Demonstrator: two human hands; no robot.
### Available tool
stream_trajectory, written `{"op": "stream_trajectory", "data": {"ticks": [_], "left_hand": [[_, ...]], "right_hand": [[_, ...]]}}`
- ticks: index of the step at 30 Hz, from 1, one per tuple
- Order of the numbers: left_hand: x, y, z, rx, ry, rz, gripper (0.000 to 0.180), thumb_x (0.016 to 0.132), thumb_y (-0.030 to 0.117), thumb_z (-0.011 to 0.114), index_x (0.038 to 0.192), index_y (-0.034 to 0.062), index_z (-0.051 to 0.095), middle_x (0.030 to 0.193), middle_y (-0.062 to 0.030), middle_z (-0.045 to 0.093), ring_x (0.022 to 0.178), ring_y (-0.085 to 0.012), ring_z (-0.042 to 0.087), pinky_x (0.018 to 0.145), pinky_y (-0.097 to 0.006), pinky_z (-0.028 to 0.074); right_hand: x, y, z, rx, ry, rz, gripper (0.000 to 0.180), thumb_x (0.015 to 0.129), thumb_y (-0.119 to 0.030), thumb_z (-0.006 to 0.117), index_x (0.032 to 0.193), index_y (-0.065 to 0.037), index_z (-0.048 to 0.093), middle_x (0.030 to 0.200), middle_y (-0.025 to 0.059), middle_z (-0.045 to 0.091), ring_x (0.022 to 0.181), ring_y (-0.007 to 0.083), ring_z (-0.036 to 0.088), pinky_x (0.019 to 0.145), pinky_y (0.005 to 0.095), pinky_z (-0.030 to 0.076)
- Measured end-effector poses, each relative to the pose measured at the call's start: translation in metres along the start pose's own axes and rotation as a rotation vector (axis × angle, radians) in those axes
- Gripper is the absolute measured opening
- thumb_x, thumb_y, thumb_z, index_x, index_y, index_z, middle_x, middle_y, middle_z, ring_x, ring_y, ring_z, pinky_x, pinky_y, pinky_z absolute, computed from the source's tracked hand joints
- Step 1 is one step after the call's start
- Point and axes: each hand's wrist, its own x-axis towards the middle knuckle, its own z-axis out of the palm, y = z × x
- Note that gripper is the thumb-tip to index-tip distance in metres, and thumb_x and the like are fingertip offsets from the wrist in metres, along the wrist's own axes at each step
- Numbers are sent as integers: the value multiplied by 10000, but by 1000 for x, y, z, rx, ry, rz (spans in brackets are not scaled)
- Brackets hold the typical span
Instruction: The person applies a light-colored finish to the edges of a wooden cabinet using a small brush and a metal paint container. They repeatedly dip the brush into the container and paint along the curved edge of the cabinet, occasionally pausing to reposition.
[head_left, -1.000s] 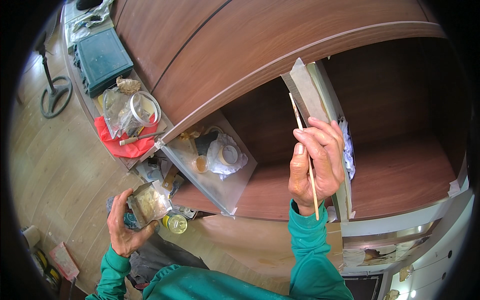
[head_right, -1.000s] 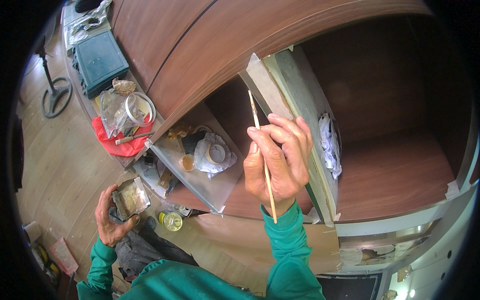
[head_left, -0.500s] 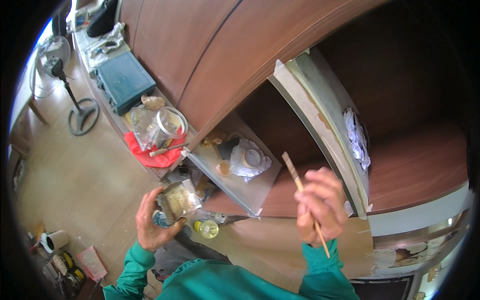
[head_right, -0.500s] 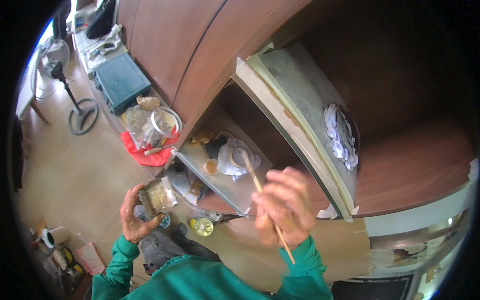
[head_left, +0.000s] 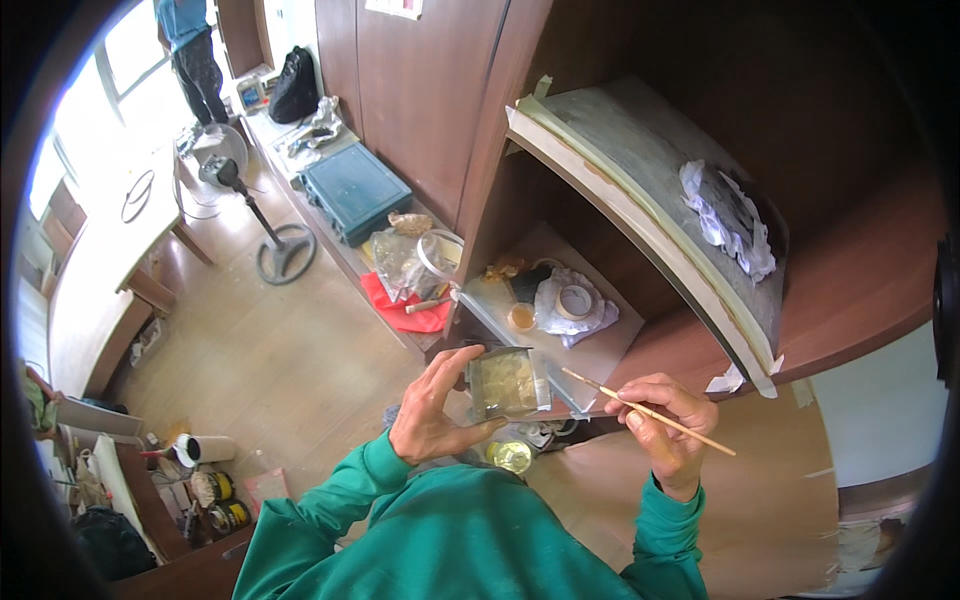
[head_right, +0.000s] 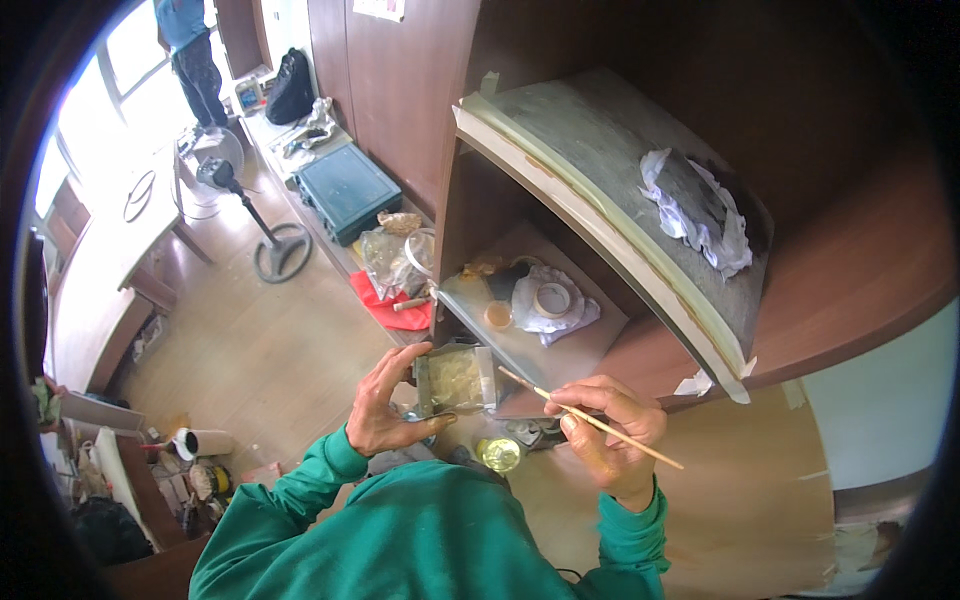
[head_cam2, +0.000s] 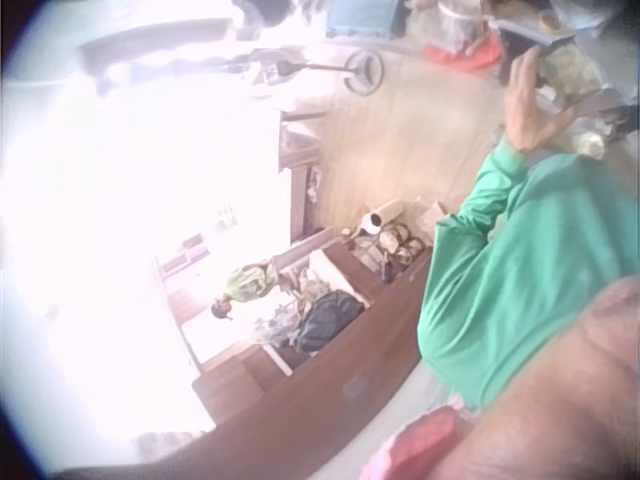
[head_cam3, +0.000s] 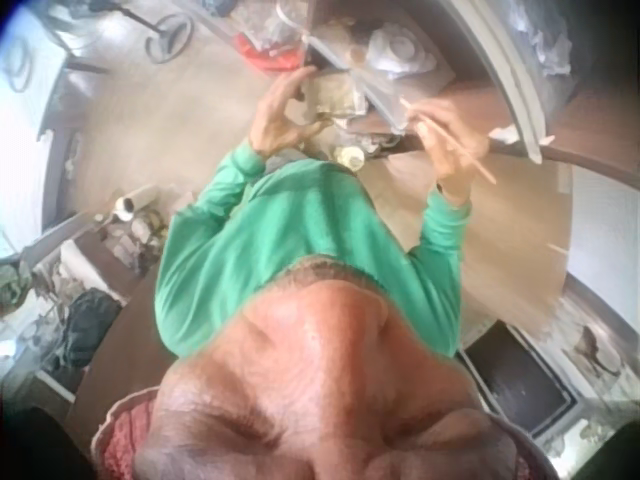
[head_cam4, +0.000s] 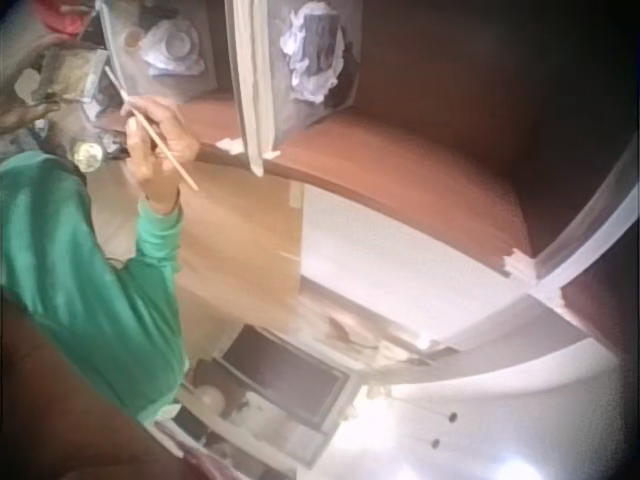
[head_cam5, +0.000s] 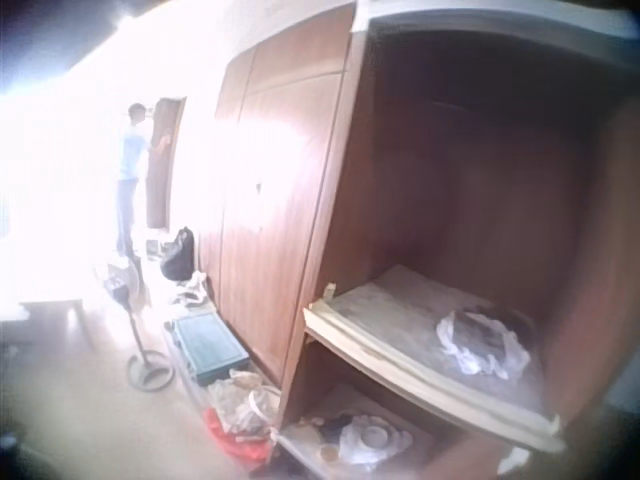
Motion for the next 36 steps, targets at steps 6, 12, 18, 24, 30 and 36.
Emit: {"op": "stream_trajectory", "data": {"ticks": [6, 12, 18, 24, 30, 36], "left_hand": [[3, 22, 7, 78, -44, 34, 909, 636, 181, 901, 1427, 62, 471, 1275, -144, 586, 981, -289, 654, 819, -375, 573], [7, 29, 13, 68, -33, 75, 875, 630, 169, 911, 1397, 32, 513, 1252, -167, 634, 1055, -282, 659, 817, -360, 561], [26, 15, -12, 73, -62, 147, 907, 614, 192, 914, 1405, 56, 492, 1250, -149, 603, 960, -276, 652, 802, -363, 560], [66, -19, -63, 42, -84, 153, 847, 613, 196, 917, 1351, 17, 543, 1176, -157, 651, 957, -268, 658, 799, -360, 558], [102, -48, -140, 40, -150, 222, 839, 622, 139, 902, 1355, -43, 538, 1199, -151, 658, 1003, -216, 658, 815, -330, 552], [196, 4, -152, -55, -182, 531, 878, 665, 99, 874, 1421, -63, 458, 1231, -204, 643, 1112, -297, 662, 950, -398, 557]], "right_hand": [[-6, 6, 5, -19, -61, -1, 165, 839, 25, 672, 981, 7, 754, 834, 104, 723, 641, 94, 614, 547, 235, 464], [-10, 13, 14, -127, -128, -16, 140, 862, -14, 707, 994, -1, 752, 822, 75, 720, 573, 62, 544, 493, 222, 397], [-10, 8, 42, -63, 16, -4, 142, 866, 29, 676, 992, 20, 741, 826, 83, 716, 599, 68, 579, 517, 225, 434], [-6, 9, 98, 46, 247, -65, 134, 879, 44, 645, 987, 43, 725, 842, 114, 708, 667, 120, 656, 598, 252, 523], [-12, 18, 137, 300, 553, 34, 191, 905, -63, 588, 976, 63, 713, 899, 183, 718, 753, 218, 693, 683, 316, 552], [-38, 19, 109, 402, 1012, -95, 260, 914, -145, 574, 987, 74, 694, 856, 186, 713, 795, 270, 714, 697, 350, 565]]}}
